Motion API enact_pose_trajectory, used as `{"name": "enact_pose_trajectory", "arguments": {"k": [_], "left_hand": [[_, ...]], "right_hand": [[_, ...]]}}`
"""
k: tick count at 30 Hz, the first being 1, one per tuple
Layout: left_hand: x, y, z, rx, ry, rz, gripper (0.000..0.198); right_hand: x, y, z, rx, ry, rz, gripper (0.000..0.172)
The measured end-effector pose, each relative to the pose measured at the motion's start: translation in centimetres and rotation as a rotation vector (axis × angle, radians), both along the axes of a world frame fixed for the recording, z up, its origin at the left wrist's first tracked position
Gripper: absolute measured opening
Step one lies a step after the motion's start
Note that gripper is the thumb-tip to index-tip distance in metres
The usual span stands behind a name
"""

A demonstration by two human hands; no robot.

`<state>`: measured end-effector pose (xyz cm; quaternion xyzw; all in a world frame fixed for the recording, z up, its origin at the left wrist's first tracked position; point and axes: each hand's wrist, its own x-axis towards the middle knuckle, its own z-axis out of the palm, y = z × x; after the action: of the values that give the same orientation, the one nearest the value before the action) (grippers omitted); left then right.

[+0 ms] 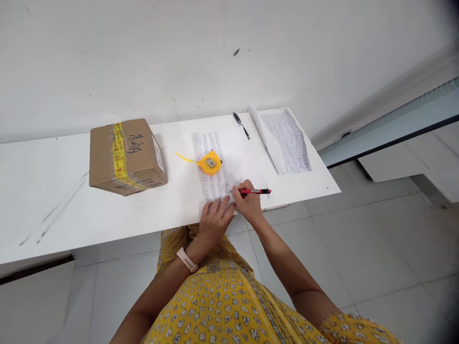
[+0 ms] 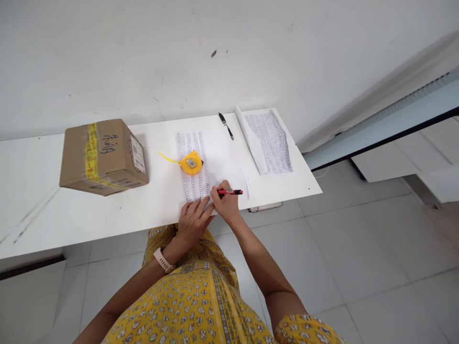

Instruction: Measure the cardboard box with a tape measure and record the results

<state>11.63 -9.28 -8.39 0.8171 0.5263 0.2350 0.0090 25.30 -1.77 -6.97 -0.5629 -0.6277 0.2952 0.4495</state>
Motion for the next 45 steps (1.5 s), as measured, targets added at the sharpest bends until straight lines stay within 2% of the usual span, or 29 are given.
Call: {"name": "enact_pose_trajectory", "arguments": {"k": [4,7,10,13,15,18,22,24,26,29,31,33,37,39,41,43,45], "left_hand": [[-0.1,0.0,-0.1,0.041,0.031,-0.005,0.034],[-0.1,-0.1,-0.2,0.066,0.059,-0.002,0.033],[-0.1,-0.1,-0.2,0.072,0.064,0.008,0.033],[-0.2,-0.2,0.0,0.07,0.066,0.016,0.034],[-0.3,-0.3,0.2,0.073,0.075,0.015,0.035],[-0.6,-0.4,0.4,0.073,0.095,0.009,0.036],[-0.9,-0.8,0.4,0.044,0.119,-0.007,0.043],[-1.2,-1.4,0.5,0.019,0.102,-0.038,0.048],[-1.8,-2.3,1.1,-0.006,-0.006,-0.017,0.055],[-3.3,-3.7,3.4,0.026,-0.279,0.183,0.068],[-4.4,-4.3,5.4,0.098,-0.38,0.294,0.078],[-5.6,-4.6,7.2,0.171,-0.408,0.304,0.082],[-8.0,-5.1,9.1,0.275,-0.525,0.348,0.064],[-9.4,-5.7,9.7,0.263,-0.672,0.409,0.057],[-11.0,-6.5,10.3,0.169,-0.898,0.439,0.058],[-12.5,-7.3,11.0,0.065,-1.143,0.419,0.061],[-13.6,-8.0,11.7,0.011,-1.312,0.354,0.066]], "right_hand": [[0.4,0.4,0.1,0.027,0.035,-0.059,0.019],[1.8,1.5,0.7,0.146,-0.118,-0.027,0.012],[3.6,3.3,1.5,0.233,-0.469,0.075,0.026],[4.0,5.0,2.4,0.195,-0.728,0.12,0.045],[3.0,5.7,3.2,0.188,-0.751,0.126,0.048],[-0.5,6.3,4.4,0.198,-0.669,0.21,0.042],[-5.6,7.0,4.8,0.111,-0.718,0.318,0.064],[-6.9,7.1,4.6,0.092,-0.734,0.314,0.063],[-7.2,6.6,4.7,0.117,-0.685,0.273,0.056],[-7.0,4.3,5.9,0.178,-0.541,0.293,0.054],[-7.0,1.9,7.5,0.221,-0.472,0.417,0.055],[-7.5,-0.9,9.4,0.253,-0.437,0.571,0.056],[-9.4,-4.7,12.9,0.226,-0.371,0.802,0.047],[-10.1,-5.0,13.9,0.161,-0.266,0.885,0.047],[-10.7,-4.5,14.4,0.048,-0.083,0.94,0.045],[-11.4,-3.8,14.5,-0.076,0.117,0.954,0.041],[-12.4,-3.3,14.4,-0.178,0.254,0.95,0.045]]}}
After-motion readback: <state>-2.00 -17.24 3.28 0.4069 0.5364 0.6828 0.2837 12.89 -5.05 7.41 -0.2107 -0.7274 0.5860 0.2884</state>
